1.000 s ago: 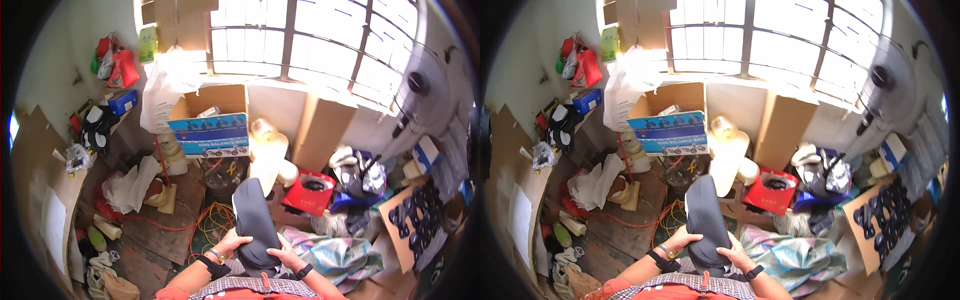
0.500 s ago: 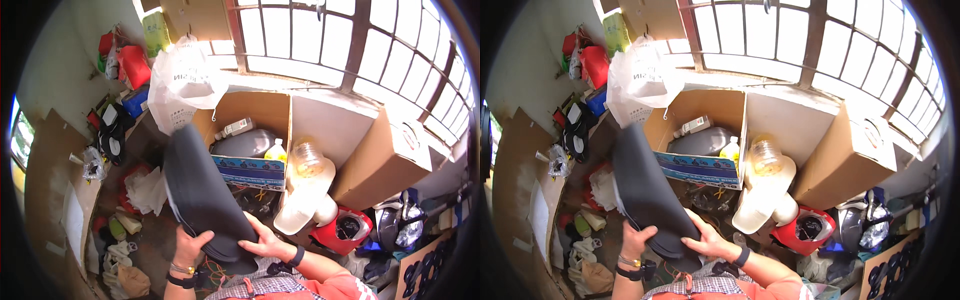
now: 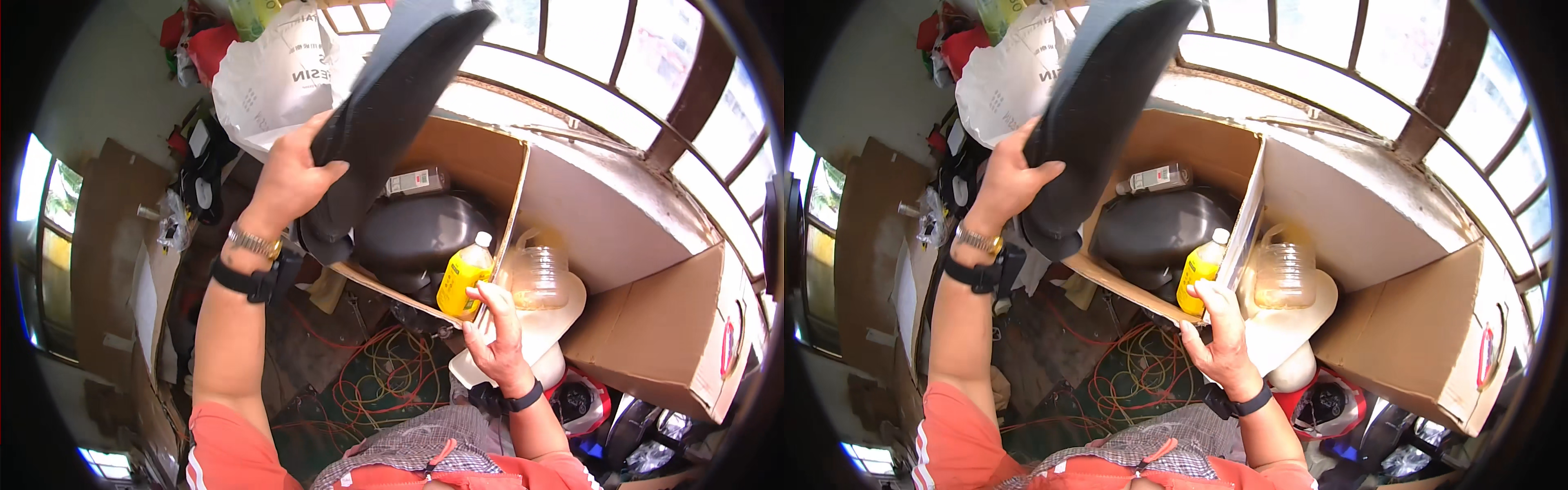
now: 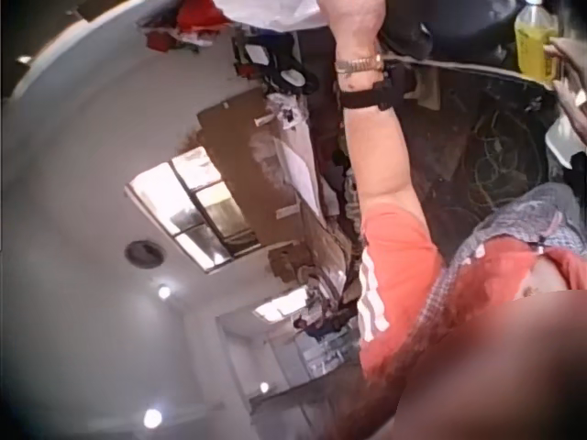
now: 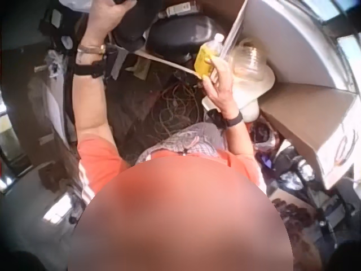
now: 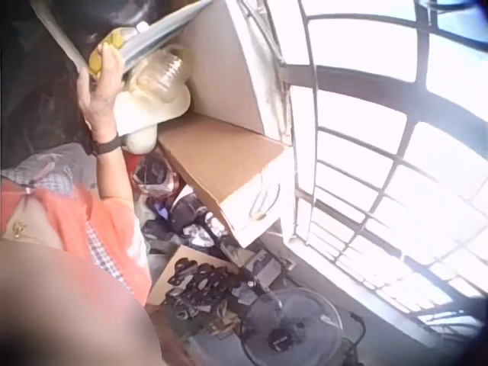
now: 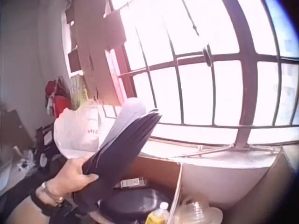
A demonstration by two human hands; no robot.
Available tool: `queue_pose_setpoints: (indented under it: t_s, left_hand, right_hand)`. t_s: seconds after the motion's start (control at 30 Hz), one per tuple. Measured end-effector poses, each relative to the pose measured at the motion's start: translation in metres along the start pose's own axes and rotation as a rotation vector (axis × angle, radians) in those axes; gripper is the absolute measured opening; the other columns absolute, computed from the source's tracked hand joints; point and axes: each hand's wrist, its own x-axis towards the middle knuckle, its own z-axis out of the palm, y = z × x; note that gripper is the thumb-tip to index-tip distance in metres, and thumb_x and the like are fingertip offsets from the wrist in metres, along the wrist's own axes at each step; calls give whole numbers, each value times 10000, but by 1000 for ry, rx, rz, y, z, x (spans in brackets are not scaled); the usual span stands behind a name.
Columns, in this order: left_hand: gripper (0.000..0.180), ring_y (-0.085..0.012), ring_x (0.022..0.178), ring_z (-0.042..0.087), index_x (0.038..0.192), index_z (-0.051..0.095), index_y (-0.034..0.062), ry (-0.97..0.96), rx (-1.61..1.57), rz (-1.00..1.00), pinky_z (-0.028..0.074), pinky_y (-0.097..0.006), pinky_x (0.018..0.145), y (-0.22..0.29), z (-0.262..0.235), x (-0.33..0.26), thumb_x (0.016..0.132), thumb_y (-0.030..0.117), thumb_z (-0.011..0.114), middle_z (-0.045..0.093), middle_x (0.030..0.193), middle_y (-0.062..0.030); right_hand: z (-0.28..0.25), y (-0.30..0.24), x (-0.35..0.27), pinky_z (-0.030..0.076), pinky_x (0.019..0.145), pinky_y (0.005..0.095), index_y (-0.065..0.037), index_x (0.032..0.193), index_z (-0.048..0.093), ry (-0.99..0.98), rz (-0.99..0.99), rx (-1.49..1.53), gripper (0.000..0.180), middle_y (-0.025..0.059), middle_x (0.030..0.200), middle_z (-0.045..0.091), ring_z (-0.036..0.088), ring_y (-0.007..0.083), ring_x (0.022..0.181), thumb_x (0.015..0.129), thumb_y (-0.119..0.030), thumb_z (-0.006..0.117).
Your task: The person assembles bicycle seats by fitting grey foam covers onto black plastic seat bases. They pick up foam pieces and bases from piles and cardboard boxes, align the foam over the base, and press it into place. The person moves between different areas of the workshop to retrieve materials and place finished units.
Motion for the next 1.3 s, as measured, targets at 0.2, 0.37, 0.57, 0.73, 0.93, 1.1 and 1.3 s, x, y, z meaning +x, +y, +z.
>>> queue_pose_setpoints:
  t_s: [0.2,0.37,0.57,0.73,0.93,1.1,1.3]
  left_hand:
    - [430,-327,905,610,1096,607,108,-301,269,15,483,-374,788,-53,50,29,674,35,648,650,938,-158]
    - [427,-302,921,611,1102,605,137,-510,359,-37,482,-378,794,-91,67,28,684,59,645,656,948,-130]
    - [456,-300,873,624,1125,598,136,-708,430,25,483,-360,769,-111,92,40,686,41,680,658,942,-126]
    - [499,-289,936,612,1138,581,72,-900,186,-134,463,-335,816,-154,135,52,651,31,681,648,1003,-157]
    - [498,-241,915,588,1233,494,49,-328,164,-279,469,-323,854,-190,139,46,752,13,616,593,1110,-157]
    - [370,-143,869,578,1160,550,34,-323,-140,-323,483,-276,802,-133,57,-16,792,13,581,619,1013,-100]
    - [54,-111,688,576,814,612,12,311,-30,-463,470,-248,636,-129,-50,-242,771,43,624,583,770,-42]
  right_hand:
    - [1,9,7,426,925,423,-3,1151,559,-102,-11,-108,473,157,1067,605,525,349,1082,689,-24,658]
    - [5,15,6,435,903,429,-2,1128,574,-154,-3,-122,446,155,1051,609,520,345,1089,688,-40,639]
    - [6,21,4,450,880,424,4,1103,582,-184,-28,-158,400,155,1014,623,518,347,1082,710,-65,601]
    - [6,24,5,455,860,411,-5,1075,589,-197,-84,-210,370,146,1002,640,520,341,1071,716,-92,572]
    - [7,25,8,451,872,418,-9,1086,581,-217,-118,-260,383,141,1024,634,520,350,1067,709,-75,553]
    - [17,20,8,420,921,444,10,1105,557,-217,-103,-315,400,174,1049,611,502,383,1082,711,-43,516]
    - [46,-59,1,422,892,456,9,1038,553,123,-310,-425,324,186,980,610,543,373,1009,715,39,541]
